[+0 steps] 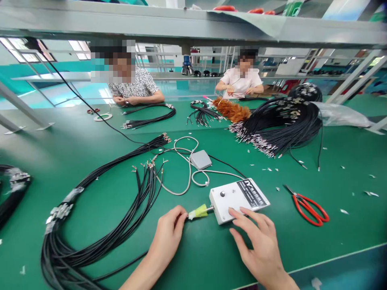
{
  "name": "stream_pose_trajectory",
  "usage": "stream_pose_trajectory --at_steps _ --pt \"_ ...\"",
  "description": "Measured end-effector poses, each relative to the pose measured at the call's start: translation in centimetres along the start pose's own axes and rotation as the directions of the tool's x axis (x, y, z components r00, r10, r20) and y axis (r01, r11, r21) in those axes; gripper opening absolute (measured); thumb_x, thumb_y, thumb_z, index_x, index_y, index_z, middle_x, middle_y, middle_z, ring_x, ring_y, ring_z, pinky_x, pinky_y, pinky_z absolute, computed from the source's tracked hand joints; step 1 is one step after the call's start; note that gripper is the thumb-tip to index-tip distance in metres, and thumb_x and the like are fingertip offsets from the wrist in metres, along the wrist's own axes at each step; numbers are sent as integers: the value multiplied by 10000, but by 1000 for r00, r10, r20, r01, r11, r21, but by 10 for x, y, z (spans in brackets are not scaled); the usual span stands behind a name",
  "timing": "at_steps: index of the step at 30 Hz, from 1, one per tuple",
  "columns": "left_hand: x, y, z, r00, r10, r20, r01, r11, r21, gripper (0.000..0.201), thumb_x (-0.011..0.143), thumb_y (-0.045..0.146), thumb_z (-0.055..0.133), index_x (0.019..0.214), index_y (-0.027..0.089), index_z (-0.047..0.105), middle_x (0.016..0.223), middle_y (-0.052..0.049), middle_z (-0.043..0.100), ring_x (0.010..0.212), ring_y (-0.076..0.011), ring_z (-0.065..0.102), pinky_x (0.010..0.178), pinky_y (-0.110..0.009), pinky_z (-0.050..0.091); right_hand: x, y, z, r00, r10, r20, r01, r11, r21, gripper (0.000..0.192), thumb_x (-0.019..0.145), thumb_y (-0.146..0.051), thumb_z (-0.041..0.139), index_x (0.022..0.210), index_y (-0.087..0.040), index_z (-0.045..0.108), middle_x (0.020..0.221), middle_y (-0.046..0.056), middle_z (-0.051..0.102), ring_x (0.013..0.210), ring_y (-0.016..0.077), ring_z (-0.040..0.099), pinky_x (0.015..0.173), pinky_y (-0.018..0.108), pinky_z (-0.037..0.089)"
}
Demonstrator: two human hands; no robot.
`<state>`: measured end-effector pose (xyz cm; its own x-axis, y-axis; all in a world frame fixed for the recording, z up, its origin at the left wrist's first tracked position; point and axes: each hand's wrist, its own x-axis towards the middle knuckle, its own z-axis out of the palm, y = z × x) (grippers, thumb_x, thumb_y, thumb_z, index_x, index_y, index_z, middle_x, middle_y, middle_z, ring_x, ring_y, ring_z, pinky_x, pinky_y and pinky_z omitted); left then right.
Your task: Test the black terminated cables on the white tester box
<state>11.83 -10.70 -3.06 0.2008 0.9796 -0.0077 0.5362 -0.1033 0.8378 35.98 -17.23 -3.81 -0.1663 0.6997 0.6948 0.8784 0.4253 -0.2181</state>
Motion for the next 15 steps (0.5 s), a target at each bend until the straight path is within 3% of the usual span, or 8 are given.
stream_pose_trajectory --at_steps 4,9,12,15 --pt "-2 -2 -4 1000 4 -13 -4 1000 15 263 894 342 451 689 205 542 605 29 469 581 -158 434 566 -245 322 2 2 8 997 31 -69 -33 999 -28 107 891 -138 615 946 -229 602 1012 7 768 970 246 624 937 439 365" --pt "-7 -13 -18 996 -5 -91 6 1000 2 269 880 364 480 677 199 540 572 35 469 536 -146 446 517 -235 332 -3 4 8 995 2 -97 -2 1000 7 140 875 -136 612 986 -220 619 1055 41 757 1012 262 617 934 440 388" --pt "4 -18 -38 983 -3 -183 0 1000 -17 273 872 411 477 727 192 552 583 29 504 515 -144 479 487 -231 373 -10 -2 8 992 -48 -114 55 997 61 175 853 -117 606 1004 -206 619 1083 73 747 1037 257 622 913 414 424" --pt "32 -20 -72 938 24 -346 -28 1000 -5 266 851 437 477 865 184 557 691 6 557 565 -151 525 514 -240 427 -18 -8 12 989 -129 -74 135 988 78 177 836 -108 604 974 -217 619 1061 58 756 979 220 668 863 353 475"
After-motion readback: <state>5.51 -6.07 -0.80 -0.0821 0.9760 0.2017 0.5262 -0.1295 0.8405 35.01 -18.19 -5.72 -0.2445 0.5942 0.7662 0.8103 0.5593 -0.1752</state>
